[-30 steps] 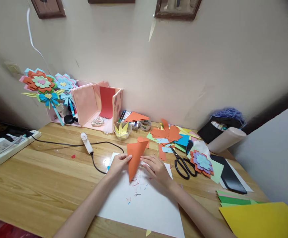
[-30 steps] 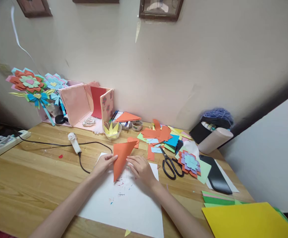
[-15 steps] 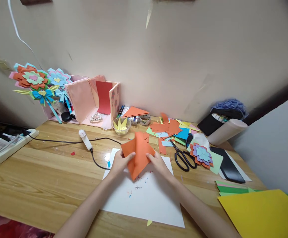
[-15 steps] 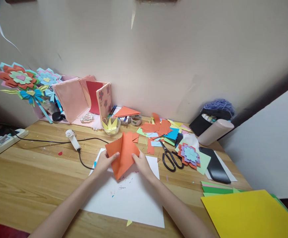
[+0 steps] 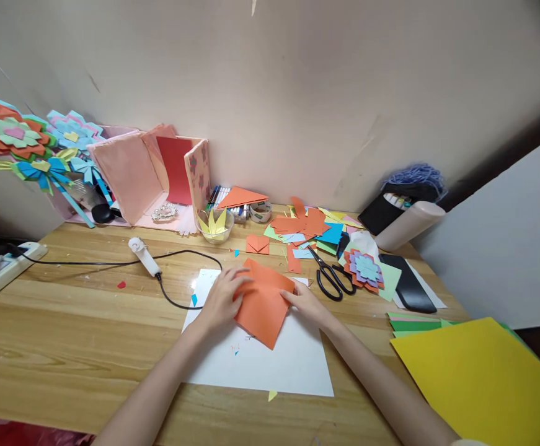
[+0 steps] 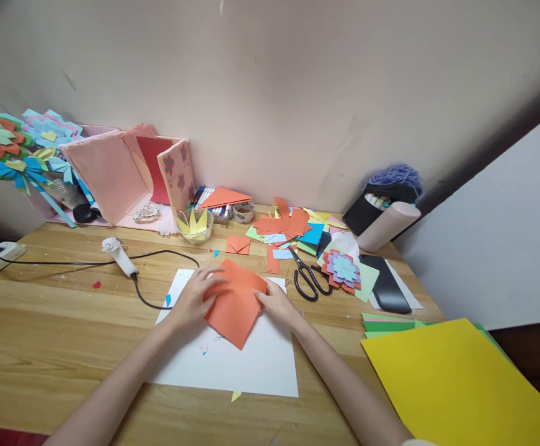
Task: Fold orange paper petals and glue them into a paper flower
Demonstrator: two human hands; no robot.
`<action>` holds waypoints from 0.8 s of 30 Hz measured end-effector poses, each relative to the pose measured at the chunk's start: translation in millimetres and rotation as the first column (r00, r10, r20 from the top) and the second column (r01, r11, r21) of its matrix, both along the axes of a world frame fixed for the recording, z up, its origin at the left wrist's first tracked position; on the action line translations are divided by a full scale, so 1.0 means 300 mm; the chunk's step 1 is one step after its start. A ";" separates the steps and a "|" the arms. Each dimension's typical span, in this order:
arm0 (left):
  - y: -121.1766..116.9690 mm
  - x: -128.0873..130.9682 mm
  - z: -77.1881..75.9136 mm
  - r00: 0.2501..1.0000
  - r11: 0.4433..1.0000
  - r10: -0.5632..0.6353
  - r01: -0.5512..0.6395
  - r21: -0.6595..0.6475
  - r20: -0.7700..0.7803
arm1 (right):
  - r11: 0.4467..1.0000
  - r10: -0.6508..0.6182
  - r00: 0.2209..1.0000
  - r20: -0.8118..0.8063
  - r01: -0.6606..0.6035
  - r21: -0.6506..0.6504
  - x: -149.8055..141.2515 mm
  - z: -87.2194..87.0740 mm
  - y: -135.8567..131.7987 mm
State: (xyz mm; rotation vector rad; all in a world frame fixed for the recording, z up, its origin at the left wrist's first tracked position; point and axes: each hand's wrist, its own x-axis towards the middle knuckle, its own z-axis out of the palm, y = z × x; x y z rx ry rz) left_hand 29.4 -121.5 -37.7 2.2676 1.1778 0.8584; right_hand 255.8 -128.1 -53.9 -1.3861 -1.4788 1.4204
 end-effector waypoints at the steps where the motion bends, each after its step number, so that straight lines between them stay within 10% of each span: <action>1: -0.004 0.004 0.003 0.997 0.996 -0.077 0.076 -0.045 -0.029 | 1.000 0.031 0.999 0.020 -0.031 -0.003 0.006 -0.001 -0.001; 9: -0.039 0.004 0.036 0.960 0.915 -0.276 0.245 -0.321 -0.055 | 0.983 -0.134 0.982 0.133 0.116 0.140 0.029 -0.014 0.002; 13: -0.049 0.012 0.045 0.957 0.930 -0.272 0.236 -0.282 -0.097 | 0.985 -0.128 0.992 0.013 0.126 0.115 0.031 -0.028 0.009; 17: -0.039 0.018 0.029 0.953 0.951 -0.267 0.236 -0.201 -0.144 | 0.909 -0.252 0.948 0.195 0.162 0.384 0.046 -0.017 0.007; 20: -0.029 0.020 0.014 0.957 0.966 -0.234 0.209 -0.149 -0.171 | 0.835 -0.228 0.923 0.311 0.021 0.550 0.071 0.016 -0.007; 24: -0.026 0.027 -0.007 0.958 0.978 -0.197 0.177 -0.109 -0.210 | 0.786 0.166 0.899 0.406 -0.369 0.497 0.103 0.070 -0.031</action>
